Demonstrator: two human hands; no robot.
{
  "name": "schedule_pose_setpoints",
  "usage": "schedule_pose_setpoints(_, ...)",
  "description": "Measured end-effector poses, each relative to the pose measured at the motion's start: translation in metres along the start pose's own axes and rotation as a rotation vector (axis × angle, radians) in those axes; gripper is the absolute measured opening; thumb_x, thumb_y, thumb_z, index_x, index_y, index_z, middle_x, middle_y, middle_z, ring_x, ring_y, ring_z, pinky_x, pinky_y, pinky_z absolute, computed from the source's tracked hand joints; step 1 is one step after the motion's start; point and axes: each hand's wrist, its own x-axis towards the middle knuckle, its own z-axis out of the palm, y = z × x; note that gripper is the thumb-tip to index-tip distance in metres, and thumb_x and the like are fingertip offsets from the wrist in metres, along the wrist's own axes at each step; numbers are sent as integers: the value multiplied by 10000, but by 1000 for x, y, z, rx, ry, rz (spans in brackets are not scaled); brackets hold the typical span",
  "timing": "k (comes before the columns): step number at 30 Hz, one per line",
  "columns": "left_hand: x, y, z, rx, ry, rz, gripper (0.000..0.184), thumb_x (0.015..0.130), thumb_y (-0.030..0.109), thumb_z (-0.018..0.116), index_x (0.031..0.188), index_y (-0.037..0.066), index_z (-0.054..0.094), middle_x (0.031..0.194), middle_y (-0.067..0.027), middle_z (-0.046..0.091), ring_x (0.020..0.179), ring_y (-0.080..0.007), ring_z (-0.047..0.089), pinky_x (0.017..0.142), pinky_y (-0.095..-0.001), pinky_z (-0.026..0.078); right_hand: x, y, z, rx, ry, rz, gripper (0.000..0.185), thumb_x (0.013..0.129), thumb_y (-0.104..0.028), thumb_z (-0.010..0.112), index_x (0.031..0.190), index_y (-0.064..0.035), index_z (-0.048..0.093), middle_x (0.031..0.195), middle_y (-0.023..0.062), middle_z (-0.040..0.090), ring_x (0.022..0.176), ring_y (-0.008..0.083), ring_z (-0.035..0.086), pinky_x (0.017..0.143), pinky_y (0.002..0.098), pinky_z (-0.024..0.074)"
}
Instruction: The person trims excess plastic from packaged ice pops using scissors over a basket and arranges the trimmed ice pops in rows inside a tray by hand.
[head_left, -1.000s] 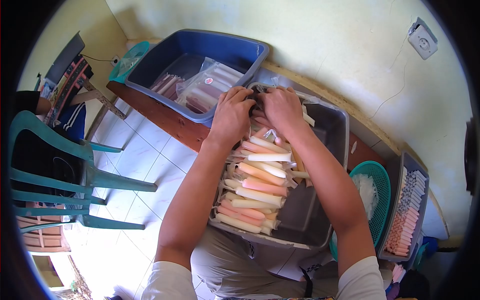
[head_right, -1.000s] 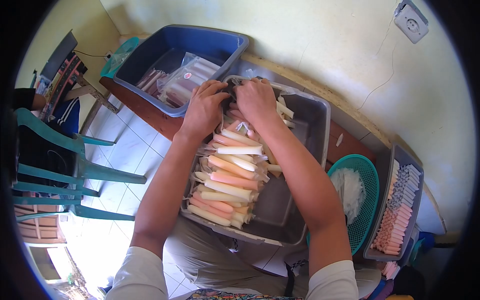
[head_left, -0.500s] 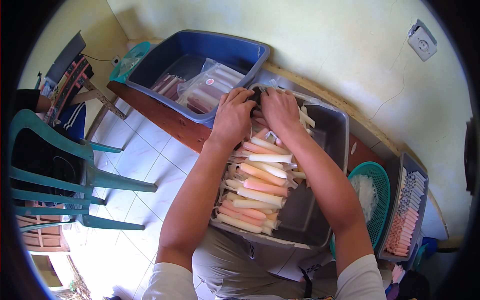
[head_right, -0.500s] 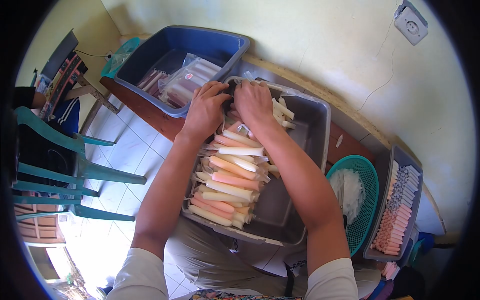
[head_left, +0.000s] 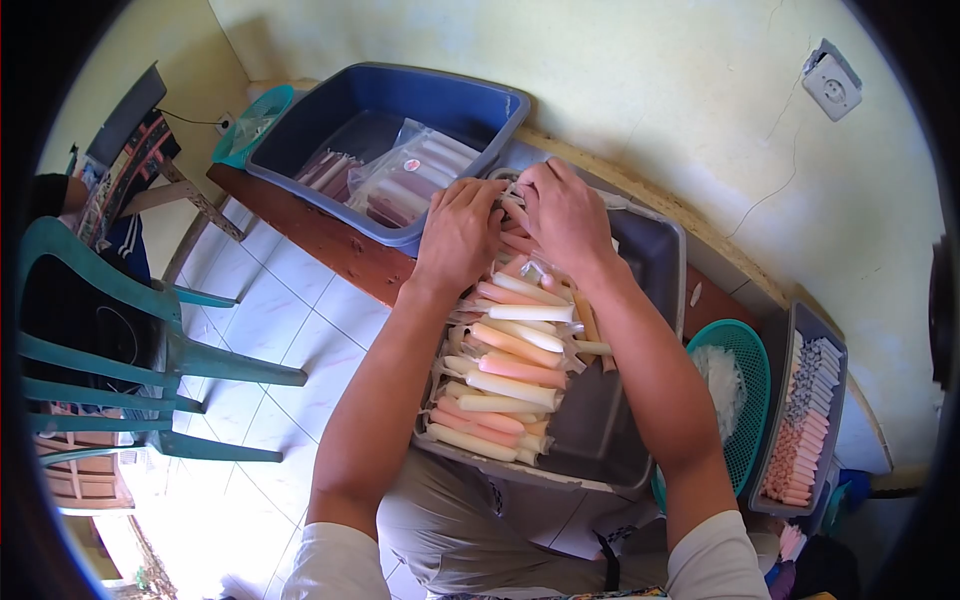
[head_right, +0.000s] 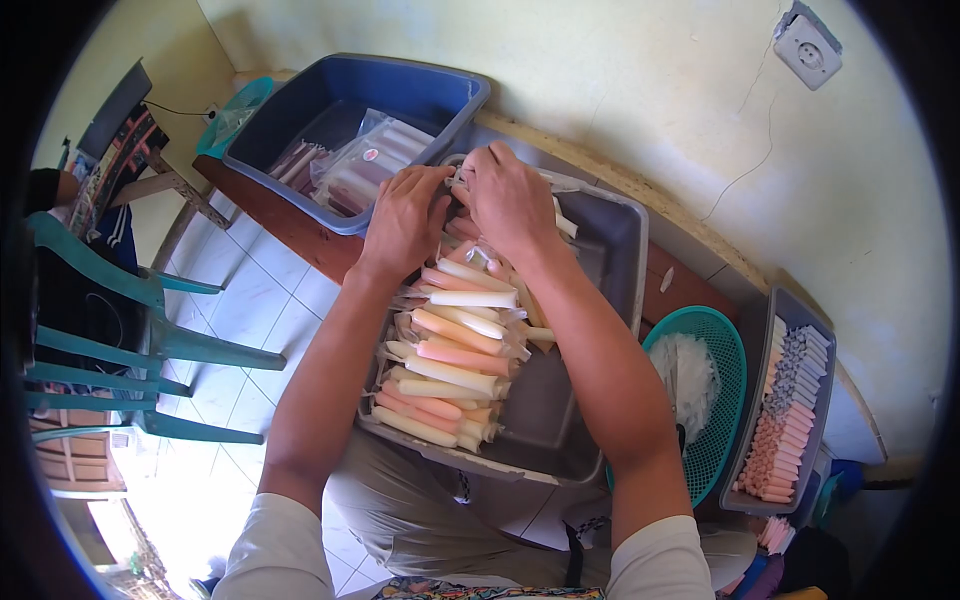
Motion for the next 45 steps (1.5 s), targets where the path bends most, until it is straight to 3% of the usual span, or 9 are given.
schedule_pose_setpoints(6, 5, 6, -5, -151, 122, -39, 317, 947, 49, 732, 1262, 24, 707, 1159, -194, 764, 1083, -392, 719, 967, -474, 543, 4, 1, -17, 259, 173, -120, 90, 985, -97, 699, 998, -18, 660, 952, 167, 678, 821, 393, 705, 734, 498, 575)
schedule_pose_setpoints(15, 12, 28, -13, -556, 89, -300, 256, 966, 75, 775, 1205, -8, 740, 1033, -180, 798, 908, -269, 784, 838, -366, 601, 8, -4, -33, 639, 216, -34, 82, 1041, -54, 671, 1032, 24, 646, 993, 147, 679, 849, 250, 791, 720, 357, 610)
schedule_pose_setpoints(17, 11, 25, -9, -587, 49, -292, 309, 987, 105, 774, 1281, 16, 738, 1089, -106, 812, 940, -181, 764, 868, -343, 598, 8, -4, -37, 636, 223, -35, 85, 1052, -52, 659, 1038, 30, 642, 1010, 144, 679, 867, 246, 801, 727, 344, 618)
schedule_pose_setpoints(24, 12, 42, -23, -599, 45, -304, 294, 982, 93, 781, 1262, 10, 744, 1084, -104, 807, 919, -169, 744, 852, -341, 594, 3, -15, -60, 751, 235, -14, 85, 1065, -39, 643, 1067, 47, 639, 1043, 138, 676, 896, 245, 810, 737, 327, 636)
schedule_pose_setpoints(27, 11, 56, -29, -640, 83, -248, 259, 940, 56, 804, 1186, -4, 746, 1003, -156, 791, 861, -244, 759, 807, -342, 589, -9, -17, -84, 761, 221, 7, 85, 1067, -33, 636, 1076, 51, 640, 1052, 137, 675, 910, 238, 806, 742, 324, 639)
schedule_pose_setpoints(32, 6, 84, -34, -657, 94, -27, 257, 938, 47, 803, 1187, 22, 747, 1019, -137, 774, 866, -261, 739, 813, -364, 579, -44, -21, -139, 659, 228, 29, 74, 1058, -27, 649, 1068, 45, 637, 1034, 127, 673, 896, 211, 781, 741, 329, 629)
schedule_pose_setpoints(34, 4, 100, -42, -619, 63, 36, 266, 944, 24, 791, 1205, 12, 745, 1039, -136, 773, 899, -244, 747, 838, -356, 587, -60, -22, -163, 432, 225, -45, 54, 1047, -19, 660, 1047, 31, 638, 985, 120, 666, 843, 195, 743, 730, 336, 618)
schedule_pose_setpoints(39, -3, 141, -45, -548, -42, 171, 296, 935, -6, 778, 1228, 23, 743, 1055, -145, 764, 939, -262, 760, 851, -365, 592, -106, -18, -213, 113, 227, -64, 68, 983, -43, 722, 1015, -36, 663, 927, 126, 636, 781, 311, 678, 682, 401, 541)
schedule_pose_setpoints(45, -24, 190, -26, -508, -124, 290, 345, 914, -18, 767, 1252, 42, 737, 1103, -144, 758, 973, -336, 739, 855, -413, 579, -175, -1, -253, -1, 200, -68, 67, 979, -74, 727, 1001, -68, 664, 924, 93, 631, 758, 317, 678, 659, 416, 551)
